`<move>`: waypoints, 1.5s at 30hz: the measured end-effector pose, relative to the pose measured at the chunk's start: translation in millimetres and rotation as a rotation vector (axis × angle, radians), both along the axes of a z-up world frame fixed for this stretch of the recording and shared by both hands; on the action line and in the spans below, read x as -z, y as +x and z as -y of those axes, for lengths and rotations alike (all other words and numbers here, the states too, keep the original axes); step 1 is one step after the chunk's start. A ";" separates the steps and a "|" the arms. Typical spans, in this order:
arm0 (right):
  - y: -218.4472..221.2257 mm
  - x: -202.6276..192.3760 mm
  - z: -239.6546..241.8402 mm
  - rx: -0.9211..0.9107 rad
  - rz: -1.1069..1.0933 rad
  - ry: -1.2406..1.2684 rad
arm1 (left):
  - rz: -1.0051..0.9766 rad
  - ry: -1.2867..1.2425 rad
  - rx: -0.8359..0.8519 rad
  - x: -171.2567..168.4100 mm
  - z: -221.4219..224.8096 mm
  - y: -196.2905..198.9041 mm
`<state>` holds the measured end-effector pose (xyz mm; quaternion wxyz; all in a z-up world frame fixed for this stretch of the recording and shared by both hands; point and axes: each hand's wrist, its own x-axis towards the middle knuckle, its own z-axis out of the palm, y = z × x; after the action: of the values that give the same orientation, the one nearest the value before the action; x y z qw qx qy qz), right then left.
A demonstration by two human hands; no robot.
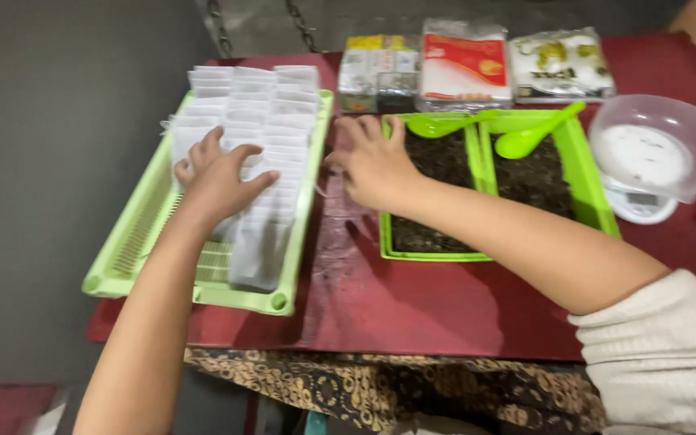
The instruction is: Filling empty tea bags with tea leaves using a spoon and organizing them in a tray
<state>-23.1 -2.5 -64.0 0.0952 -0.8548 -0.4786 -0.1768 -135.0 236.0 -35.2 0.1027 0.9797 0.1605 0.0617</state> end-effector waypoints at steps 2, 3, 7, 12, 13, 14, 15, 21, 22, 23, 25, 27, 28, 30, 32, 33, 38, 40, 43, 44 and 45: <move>7.9 -5.9 32.3 0.070 -0.020 -0.017 | 0.009 -0.030 0.091 -9.4 42.2 12.5; 10.6 -8.1 49.3 0.124 -0.043 -0.028 | 0.016 -0.055 0.166 -13.4 64.0 17.4; 38.5 -6.4 118.7 0.238 -0.055 -0.001 | 0.031 -0.053 0.307 -14.4 134.7 48.3; 46.1 -28.1 208.4 0.448 -0.168 0.048 | 0.061 -0.064 0.401 -4.6 212.4 81.0; 51.2 -25.0 228.3 0.469 -0.165 0.046 | 0.063 -0.068 0.421 -4.4 222.3 84.5; 55.8 -22.0 248.6 0.488 -0.129 0.103 | 0.087 -0.095 0.440 -4.1 232.4 87.8; 59.2 -17.8 269.3 0.504 -0.095 0.159 | 0.106 -0.121 0.454 -3.3 242.9 89.6; 65.6 -3.9 399.7 0.621 0.156 0.194 | 0.067 -0.262 0.531 -9.4 286.2 98.2; 64.0 1.6 423.1 0.630 0.156 0.193 | 0.065 -0.263 0.539 -9.0 289.6 100.9; 63.4 6.5 445.2 0.701 0.247 0.072 | 0.062 -0.276 0.542 -8.9 292.1 103.4; 65.0 13.7 483.6 0.778 0.339 -0.051 | 0.060 -0.289 0.553 -12.7 293.5 106.2; 66.7 19.2 518.8 1.031 -0.149 -0.307 | 0.042 -0.301 0.543 -19.8 293.7 107.3; 68.1 20.6 528.5 1.044 -0.153 -0.306 | 0.039 -0.301 0.556 -24.9 295.2 107.0; 76.5 24.2 542.0 1.148 -0.481 -0.563 | -0.067 -0.339 0.508 -38.1 293.3 107.2; 73.7 24.2 548.8 1.115 -0.416 -0.488 | -0.084 -0.338 0.498 -47.5 291.6 110.3; 68.9 27.3 551.9 1.069 -0.360 -0.427 | -0.113 -0.344 0.476 -49.7 290.6 109.4; 75.0 36.9 565.8 1.127 -0.227 -0.430 | -0.070 -0.320 0.476 -66.6 283.5 96.8; 69.1 33.5 564.1 1.155 -0.248 -0.441 | -0.107 -0.305 0.468 -66.0 276.6 91.1; 64.8 23.6 559.6 1.067 -0.332 -0.290 | 0.058 -0.223 0.594 -61.3 260.0 91.4; 65.4 24.6 560.8 1.056 -0.308 -0.281 | 0.043 -0.238 0.584 -65.8 258.1 89.1; 66.2 25.3 561.9 1.043 -0.285 -0.273 | 0.028 -0.254 0.573 -70.1 256.1 86.5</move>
<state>43.2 -564.4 -89.3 -0.0530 -0.9984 0.0070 -0.0196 -48.6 -20.1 34.9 0.2398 0.9634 -0.1173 0.0233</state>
